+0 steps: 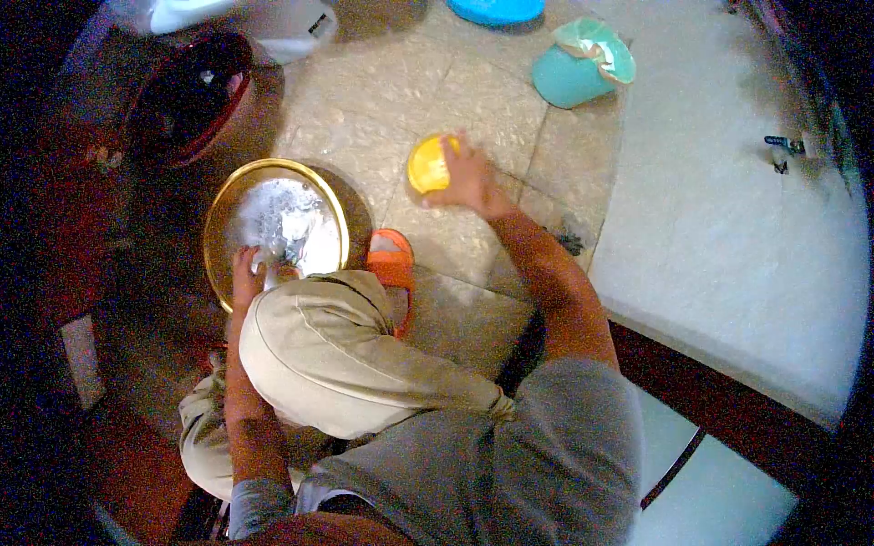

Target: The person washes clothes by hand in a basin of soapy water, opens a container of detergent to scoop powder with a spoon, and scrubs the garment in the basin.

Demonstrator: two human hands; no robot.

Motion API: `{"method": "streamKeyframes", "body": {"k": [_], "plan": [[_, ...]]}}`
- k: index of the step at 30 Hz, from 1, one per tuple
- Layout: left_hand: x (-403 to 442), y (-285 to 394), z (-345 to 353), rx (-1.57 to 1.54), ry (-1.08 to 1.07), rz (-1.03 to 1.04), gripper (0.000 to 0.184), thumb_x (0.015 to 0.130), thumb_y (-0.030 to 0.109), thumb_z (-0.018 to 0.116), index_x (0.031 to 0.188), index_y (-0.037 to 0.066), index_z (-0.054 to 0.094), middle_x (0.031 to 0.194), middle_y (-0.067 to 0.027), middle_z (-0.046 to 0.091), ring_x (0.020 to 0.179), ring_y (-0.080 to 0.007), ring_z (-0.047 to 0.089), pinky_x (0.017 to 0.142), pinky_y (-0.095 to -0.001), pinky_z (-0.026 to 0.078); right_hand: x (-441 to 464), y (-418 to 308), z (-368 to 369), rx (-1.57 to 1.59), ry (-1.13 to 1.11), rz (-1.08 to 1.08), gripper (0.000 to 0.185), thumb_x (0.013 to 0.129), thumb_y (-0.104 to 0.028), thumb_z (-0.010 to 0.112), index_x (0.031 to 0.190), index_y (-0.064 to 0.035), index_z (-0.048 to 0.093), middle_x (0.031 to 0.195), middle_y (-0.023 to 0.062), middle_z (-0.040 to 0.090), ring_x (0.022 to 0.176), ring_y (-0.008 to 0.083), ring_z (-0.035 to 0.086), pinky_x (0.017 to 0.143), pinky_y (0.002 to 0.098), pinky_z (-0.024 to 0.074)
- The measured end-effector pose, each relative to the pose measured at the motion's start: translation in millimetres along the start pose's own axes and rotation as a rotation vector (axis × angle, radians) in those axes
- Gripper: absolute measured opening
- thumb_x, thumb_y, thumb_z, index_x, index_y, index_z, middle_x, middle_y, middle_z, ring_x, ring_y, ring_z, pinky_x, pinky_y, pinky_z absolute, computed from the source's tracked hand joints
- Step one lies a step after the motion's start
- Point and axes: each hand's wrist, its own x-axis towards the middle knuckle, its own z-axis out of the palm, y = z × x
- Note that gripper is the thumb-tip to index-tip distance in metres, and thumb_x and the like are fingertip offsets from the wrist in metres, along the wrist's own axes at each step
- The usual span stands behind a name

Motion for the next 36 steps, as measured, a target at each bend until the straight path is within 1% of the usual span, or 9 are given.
{"method": "streamKeyframes", "body": {"k": [3,12,15,17,19,24,27,30,36], "plan": [[4.6,-8.0,-28.3,0.045,-0.02,-0.064,0.036,0.077,0.003,0.059,0.112,0.004,0.054,0.114,-0.0211,0.05,0.107,-0.0362,0.049,0.093,-0.0395,0.04,-7.9,-18.3,-4.2,-0.08,0.059,-0.283,0.114,0.049,-0.047,0.082,0.136,0.0019,0.025,0.139,0.0318,0.021,0.125,0.048,0.029,0.102,0.0475,0.0331],[67.3,73.5,-80.3,0.019,-0.098,0.129,0.032,0.079,-0.001,0.056,0.11,0.006,0.056,0.101,-0.0177,0.056,0.083,-0.0297,0.061,0.075,-0.0351,0.048,3.5,-30.8,-32.6,-0.225,-0.154,-0.285,0.112,0.048,-0.04,0.081,0.133,0.0094,0.025,0.13,0.0339,0.036,0.113,0.0453,0.045,0.096,0.0423,0.0401],[82.2,97.2,-72.8,-0.045,-0.111,0.184,0.031,0.08,0.002,0.057,0.111,0.006,0.056,0.102,-0.0184,0.057,0.082,-0.0295,0.062,0.074,-0.0359,0.048,22.4,-15.3,-25.7,-0.115,-0.125,-0.366,0.096,0.05,-0.043,0.078,0.123,0.0078,0.043,0.117,0.0306,0.051,0.095,0.0398,0.058,0.085,0.04,0.0476],[86.4,99.7,-69.2,-0.101,-0.126,0.193,0.03,0.081,0.003,0.057,0.112,0.006,0.056,0.102,-0.0184,0.058,0.083,-0.0291,0.062,0.074,-0.037,0.048,44.0,-9.2,-64.2,0.119,-0.51,-0.358,0.088,0.054,-0.048,0.076,0.122,0.0009,0.05,0.11,0.0228,0.058,0.1,0.032,0.057,0.085,0.0415,0.0448],[80.1,94.7,-65.2,-0.108,-0.112,0.201,0.031,0.082,0.004,0.057,0.112,0.005,0.056,0.103,-0.0182,0.059,0.082,-0.0288,0.063,0.074,-0.0372,0.049,50.7,1.1,-85.3,0.366,-0.541,-0.257,0.064,0.067,-0.045,0.072,0.115,-0.0049,0.058,0.099,0.0133,0.064,0.091,0.0252,0.06,0.08,0.0364,0.0461],[32.1,15.0,-13.2,-0.091,-0.142,-0.092,0.031,0.082,0.012,0.059,0.113,0.006,0.057,0.107,-0.0208,0.059,0.091,-0.0325,0.06,0.082,-0.0389,0.047,75.2,31.4,-66.1,0.814,-0.073,-0.119,0.035,0.08,-0.034,0.063,0.097,-0.0034,0.065,0.087,0.0099,0.067,0.079,0.0177,0.062,0.071,0.0317,0.0485],[-14.3,-0.1,21.4,0.02,-0.17,0.045,0.044,0.08,0.02,0.06,0.121,0.007,0.049,0.112,-0.0193,0.057,0.105,-0.0365,0.053,0.089,-0.0421,0.042,96.9,44.4,-28.9,0.988,0.393,0.109,0.031,0.082,-0.029,0.059,0.099,-0.0032,0.063,0.09,0.0133,0.065,0.08,0.0243,0.063,0.072,0.0351,0.049],[-36.3,24.7,30.7,-0.004,-0.313,-0.088,0.045,0.08,0.021,0.059,0.121,0.007,0.049,0.111,-0.0191,0.057,0.105,-0.0363,0.053,0.089,-0.0421,0.042,85.4,49.8,-22.7,0.551,0.704,0.064,0.025,0.08,-0.021,0.056,0.097,-0.0032,0.062,0.093,0.0171,0.063,0.083,0.032,0.062,0.072,0.0395,0.0488],[-62.0,30.3,31.4,0.004,-0.312,-0.198,0.045,0.08,0.021,0.059,0.122,0.008,0.049,0.111,-0.0188,0.057,0.104,-0.0361,0.053,0.089,-0.0422,0.043,38.9,13.1,5.9,-0.035,0.025,-0.476,0.016,0.075,-0.014,0.056,0.084,-0.0044,0.065,0.087,0.0163,0.064,0.078,0.0319,0.063,0.065,0.0427,0.0499]]}}
